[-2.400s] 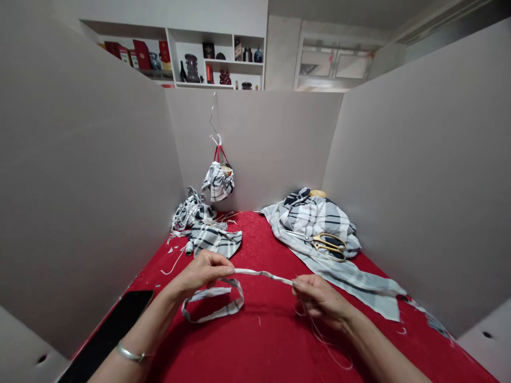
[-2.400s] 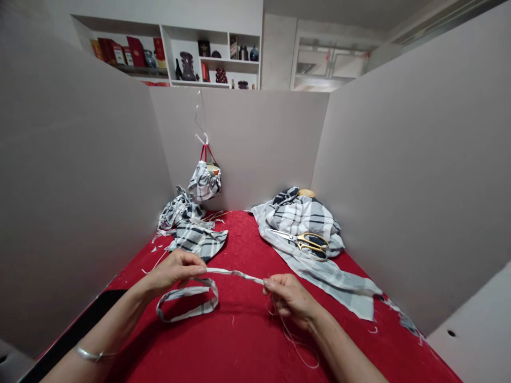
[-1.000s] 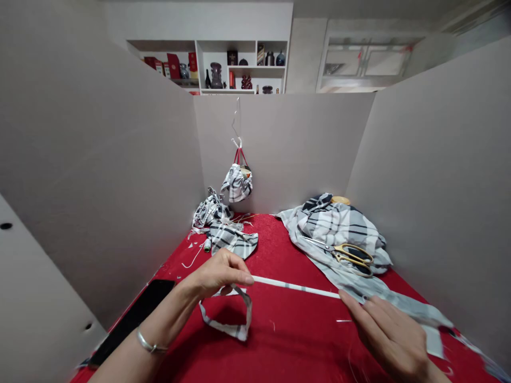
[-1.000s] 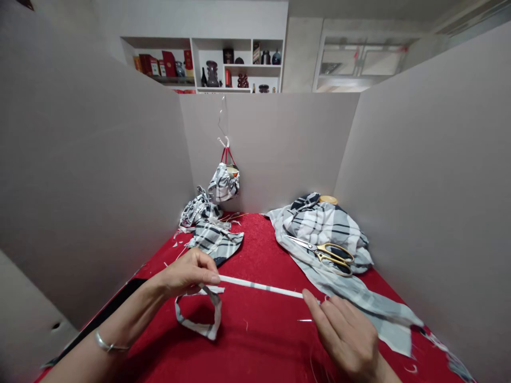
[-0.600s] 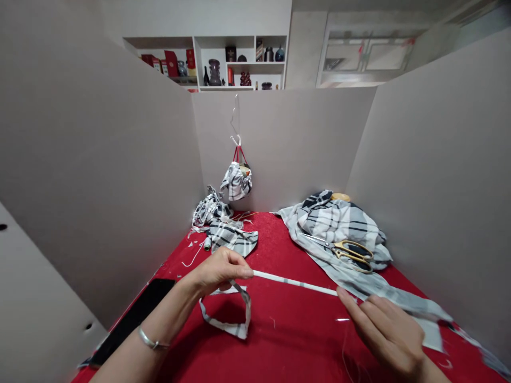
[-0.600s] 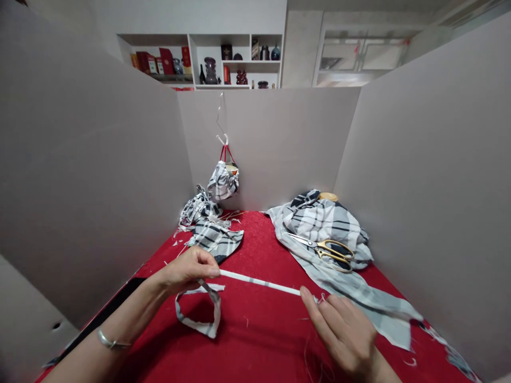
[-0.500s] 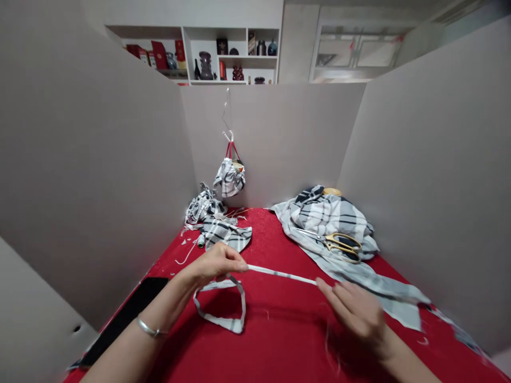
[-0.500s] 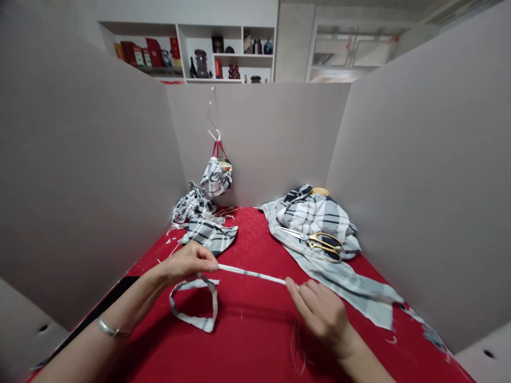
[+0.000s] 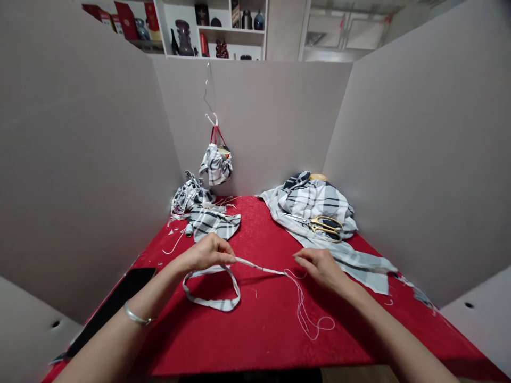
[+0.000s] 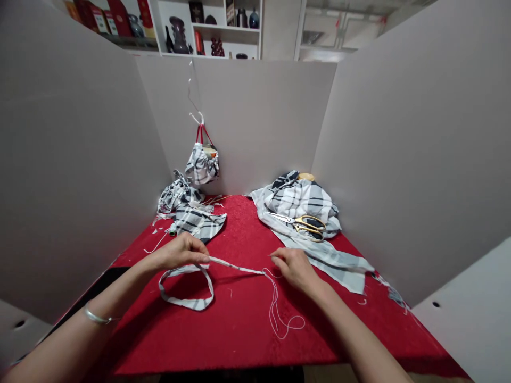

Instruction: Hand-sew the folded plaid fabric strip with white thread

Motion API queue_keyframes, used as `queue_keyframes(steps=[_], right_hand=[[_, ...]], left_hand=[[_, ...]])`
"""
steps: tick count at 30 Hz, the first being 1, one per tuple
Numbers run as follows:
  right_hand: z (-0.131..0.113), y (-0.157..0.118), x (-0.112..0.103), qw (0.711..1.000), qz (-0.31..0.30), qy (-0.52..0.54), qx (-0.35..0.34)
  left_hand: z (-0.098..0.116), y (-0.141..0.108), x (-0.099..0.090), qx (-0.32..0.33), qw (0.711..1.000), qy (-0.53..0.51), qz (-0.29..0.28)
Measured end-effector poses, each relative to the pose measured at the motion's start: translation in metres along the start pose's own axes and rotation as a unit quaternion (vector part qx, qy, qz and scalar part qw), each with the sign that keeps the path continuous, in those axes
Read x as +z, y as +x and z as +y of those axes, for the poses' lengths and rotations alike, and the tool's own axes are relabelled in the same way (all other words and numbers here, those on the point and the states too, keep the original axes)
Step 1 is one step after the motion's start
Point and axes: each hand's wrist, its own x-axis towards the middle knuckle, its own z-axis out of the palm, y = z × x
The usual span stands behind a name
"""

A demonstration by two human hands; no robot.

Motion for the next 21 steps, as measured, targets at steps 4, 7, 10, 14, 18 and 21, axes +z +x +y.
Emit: queue_keyframes(steps=[4,7,10,14,18,21], right_hand=[[-0.009,0.021,0.027,0.996,-0.06,0.059,0.0],[-0.011,0.03,0.039,0.986,-0.122,0.109,0.007],[-0.013,0.033,0.043,0.972,-0.181,0.152,0.022],[-0.01,0.035,0.045,0.949,-0.237,0.199,0.052],[-0.003,0.035,0.049,0.937,-0.244,0.236,0.087],[-0.001,0.031,0.046,0.929,-0.239,0.264,0.1]], left_hand=[[-0.001,-0.002,0.0,0.014,0.999,0.032,0.002],[-0.002,-0.005,0.001,0.016,0.999,0.049,0.015],[-0.002,-0.007,0.0,0.015,0.998,0.061,0.018],[-0.005,-0.008,-0.001,0.029,0.997,0.072,0.029],[-0.008,-0.009,-0.004,0.045,0.995,0.082,0.033],[-0.009,-0.012,-0.007,0.051,0.994,0.09,0.047]])
